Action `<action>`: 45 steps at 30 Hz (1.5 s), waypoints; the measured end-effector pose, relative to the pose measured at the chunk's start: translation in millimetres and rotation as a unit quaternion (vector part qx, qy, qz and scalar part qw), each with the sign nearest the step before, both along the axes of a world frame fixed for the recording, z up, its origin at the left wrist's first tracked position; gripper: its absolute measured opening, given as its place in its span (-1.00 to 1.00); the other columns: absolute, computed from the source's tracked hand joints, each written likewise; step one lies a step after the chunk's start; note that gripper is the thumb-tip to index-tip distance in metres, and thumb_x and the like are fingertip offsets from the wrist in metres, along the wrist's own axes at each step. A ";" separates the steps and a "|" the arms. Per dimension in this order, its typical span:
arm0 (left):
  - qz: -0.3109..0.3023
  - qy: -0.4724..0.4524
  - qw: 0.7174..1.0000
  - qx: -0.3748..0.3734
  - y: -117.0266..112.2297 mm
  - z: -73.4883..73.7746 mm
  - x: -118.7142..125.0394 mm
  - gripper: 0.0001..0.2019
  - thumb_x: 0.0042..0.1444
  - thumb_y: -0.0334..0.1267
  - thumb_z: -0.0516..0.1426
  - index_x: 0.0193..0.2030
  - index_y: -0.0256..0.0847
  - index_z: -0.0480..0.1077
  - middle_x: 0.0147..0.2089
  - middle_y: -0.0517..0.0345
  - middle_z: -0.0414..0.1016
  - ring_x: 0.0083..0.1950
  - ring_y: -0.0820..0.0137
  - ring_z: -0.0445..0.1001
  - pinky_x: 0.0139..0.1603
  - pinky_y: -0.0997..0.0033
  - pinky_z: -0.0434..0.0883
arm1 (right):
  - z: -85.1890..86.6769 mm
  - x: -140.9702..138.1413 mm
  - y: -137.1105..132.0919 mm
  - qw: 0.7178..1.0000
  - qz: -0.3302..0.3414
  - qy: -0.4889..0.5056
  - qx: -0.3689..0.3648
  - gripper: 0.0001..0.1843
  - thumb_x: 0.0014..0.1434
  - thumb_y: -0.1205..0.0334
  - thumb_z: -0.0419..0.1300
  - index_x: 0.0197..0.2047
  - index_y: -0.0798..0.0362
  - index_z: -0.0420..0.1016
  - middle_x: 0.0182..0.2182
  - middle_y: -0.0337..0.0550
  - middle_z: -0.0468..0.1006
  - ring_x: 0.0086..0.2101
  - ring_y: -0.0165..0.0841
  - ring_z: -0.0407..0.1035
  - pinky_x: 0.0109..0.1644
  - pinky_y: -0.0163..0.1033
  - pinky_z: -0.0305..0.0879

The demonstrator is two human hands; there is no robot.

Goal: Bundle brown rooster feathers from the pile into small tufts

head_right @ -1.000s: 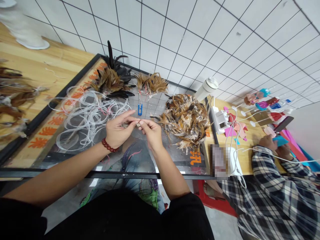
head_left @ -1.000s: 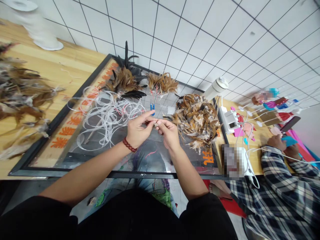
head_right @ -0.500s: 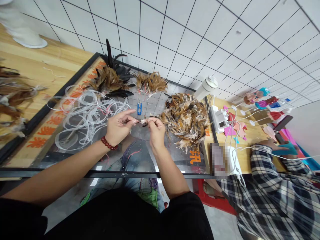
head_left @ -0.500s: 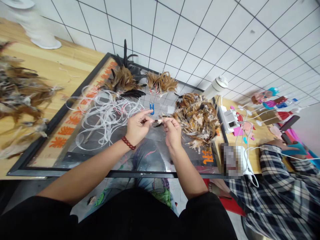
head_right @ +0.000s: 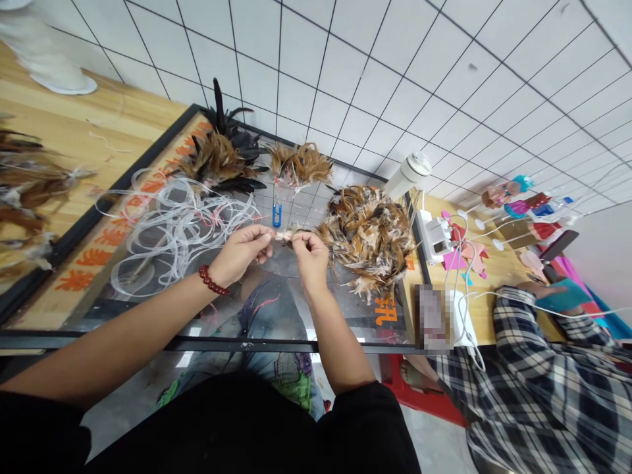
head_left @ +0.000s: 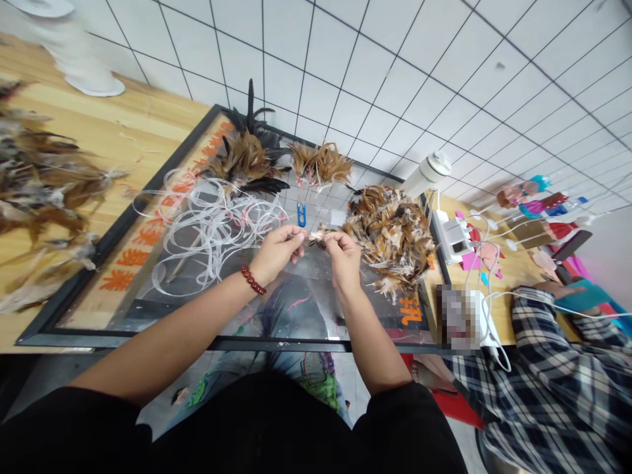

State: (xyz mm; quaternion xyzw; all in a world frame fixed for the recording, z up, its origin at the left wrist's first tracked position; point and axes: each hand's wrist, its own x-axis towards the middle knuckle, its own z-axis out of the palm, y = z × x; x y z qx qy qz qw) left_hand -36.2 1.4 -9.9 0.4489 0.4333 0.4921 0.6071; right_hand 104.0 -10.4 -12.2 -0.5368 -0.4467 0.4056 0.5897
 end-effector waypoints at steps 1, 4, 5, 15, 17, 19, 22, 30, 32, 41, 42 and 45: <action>0.001 -0.030 0.999 -0.010 0.1 2.5 -0.2 -0.83 -0.03 -0.17 0.20 -0.40 -0.25 0.43 -0.61 0.21 0.35 -0.65 0.55 0.23 -0.70 0.58 0.13 | -1.7 0.2 0.2 1.000 0.016 -0.014 -0.002 -0.82 0.00 0.14 0.18 -0.45 0.08 0.45 -0.53 -0.29 0.41 -0.47 -0.47 0.21 -0.32 -0.34 0.17; 0.016 -0.090 0.996 0.017 -0.1 8.7 -2.1 -0.86 -0.09 -0.22 0.22 -0.47 -0.26 0.42 -0.45 0.12 0.43 -0.61 0.59 0.21 -0.71 0.57 0.04 | -4.9 -1.1 -1.4 0.996 0.058 -0.072 -0.015 -0.85 -0.01 0.18 0.17 -0.47 0.08 0.47 -0.58 -0.32 0.33 -0.52 -0.48 0.13 -0.38 -0.35 0.09; 0.020 -0.099 0.994 0.035 -0.3 10.1 -2.8 -0.87 -0.10 -0.25 0.22 -0.50 -0.26 0.42 -0.38 0.09 0.45 -0.61 0.62 0.19 -0.71 0.56 0.02 | -5.2 -1.9 -2.4 0.993 0.061 -0.100 -0.014 -0.87 -0.01 0.21 0.16 -0.48 0.08 0.47 -0.60 -0.34 0.30 -0.53 -0.49 0.10 -0.39 -0.35 0.07; -0.056 -0.100 0.993 -0.043 0.5 9.8 -4.0 -0.82 -0.13 -0.25 0.23 -0.59 -0.29 0.37 -0.56 0.11 0.40 -0.68 0.64 0.07 -0.70 0.58 -0.11 | 4.2 0.7 -6.0 0.977 0.022 -0.205 0.047 -0.86 0.01 0.27 0.12 -0.52 0.06 0.45 -0.62 -0.35 0.24 -0.53 -0.48 0.09 -0.39 -0.34 0.06; -0.054 -0.085 0.994 -0.038 0.6 10.1 -3.7 -0.82 -0.13 -0.23 0.25 -0.58 -0.29 0.40 -0.56 0.12 0.40 -0.66 0.63 0.08 -0.70 0.59 -0.07 | 7.3 1.8 -6.7 0.978 0.018 -0.197 0.057 -0.85 0.02 0.25 0.14 -0.53 0.05 0.46 -0.62 -0.35 0.24 -0.53 -0.47 0.09 -0.38 -0.33 0.07; -0.033 -0.066 0.997 -0.013 -0.3 11.6 -3.4 -0.83 -0.14 -0.23 0.27 -0.55 -0.28 0.43 -0.58 0.16 0.38 -0.63 0.61 0.15 -0.67 0.58 0.05 | 9.7 1.9 -8.1 0.978 0.022 -0.193 0.074 -0.83 0.04 0.22 0.15 -0.53 0.04 0.47 -0.62 -0.34 0.23 -0.53 -0.46 0.09 -0.37 -0.32 0.08; -0.007 -0.045 0.999 0.027 -2.2 14.5 -2.9 -0.86 -0.19 -0.26 0.30 -0.51 -0.27 0.46 -0.57 0.20 0.40 -0.58 0.57 0.25 -0.59 0.55 0.21 | 11.7 1.2 -9.9 0.976 0.036 -0.195 0.093 -0.83 0.05 0.19 0.18 -0.51 0.02 0.50 -0.62 -0.33 0.23 -0.52 -0.45 0.11 -0.35 -0.30 0.09; 0.027 0.040 0.995 0.092 -0.6 3.3 0.5 -0.84 -0.17 -0.25 0.27 -0.41 -0.27 0.51 -0.45 0.12 0.51 -0.50 0.50 0.38 -0.50 0.52 0.35 | 13.8 -1.1 -10.8 0.978 0.033 -0.179 0.100 -0.85 0.05 0.20 0.19 -0.50 0.03 0.50 -0.61 -0.33 0.22 -0.51 -0.45 0.12 -0.35 -0.30 0.10; 0.040 0.073 0.990 0.117 -0.3 -1.6 2.1 -0.84 -0.20 -0.29 0.27 -0.40 -0.27 0.52 -0.40 0.09 0.53 -0.44 0.48 0.42 -0.43 0.50 0.39 | 13.0 -0.8 -10.5 0.976 0.047 -0.186 0.099 -0.84 0.05 0.20 0.20 -0.52 0.04 0.49 -0.61 -0.33 0.23 -0.51 -0.46 0.12 -0.35 -0.31 0.11; 0.032 -0.123 0.992 0.028 0.4 9.0 -3.6 -0.94 -0.22 -0.42 0.19 -0.52 -0.26 0.39 -0.54 0.20 0.40 -0.58 0.55 0.28 -0.59 0.52 0.22 | 4.8 10.5 0.2 0.995 0.012 -0.086 0.044 -0.74 0.12 0.06 0.15 -0.27 0.07 0.53 -0.35 -0.19 0.52 -0.30 -0.40 0.35 -0.11 -0.28 0.25; 0.032 -0.130 0.991 0.023 0.4 10.2 -4.2 -0.94 -0.23 -0.43 0.18 -0.53 -0.26 0.39 -0.56 0.20 0.39 -0.59 0.55 0.28 -0.61 0.53 0.20 | 4.9 9.9 0.4 0.995 0.022 -0.088 0.046 -0.75 0.11 0.07 0.16 -0.26 0.06 0.53 -0.33 -0.18 0.54 -0.27 -0.39 0.37 -0.08 -0.26 0.26; 0.030 -0.146 0.989 0.008 0.1 11.4 -4.1 -0.95 -0.25 -0.44 0.16 -0.55 -0.25 0.39 -0.58 0.19 0.37 -0.59 0.55 0.26 -0.63 0.53 0.16 | 4.5 5.3 -1.5 0.994 0.051 -0.085 0.050 -0.77 0.10 0.08 0.19 -0.26 0.04 0.54 -0.29 -0.16 0.56 -0.26 -0.38 0.38 -0.07 -0.25 0.27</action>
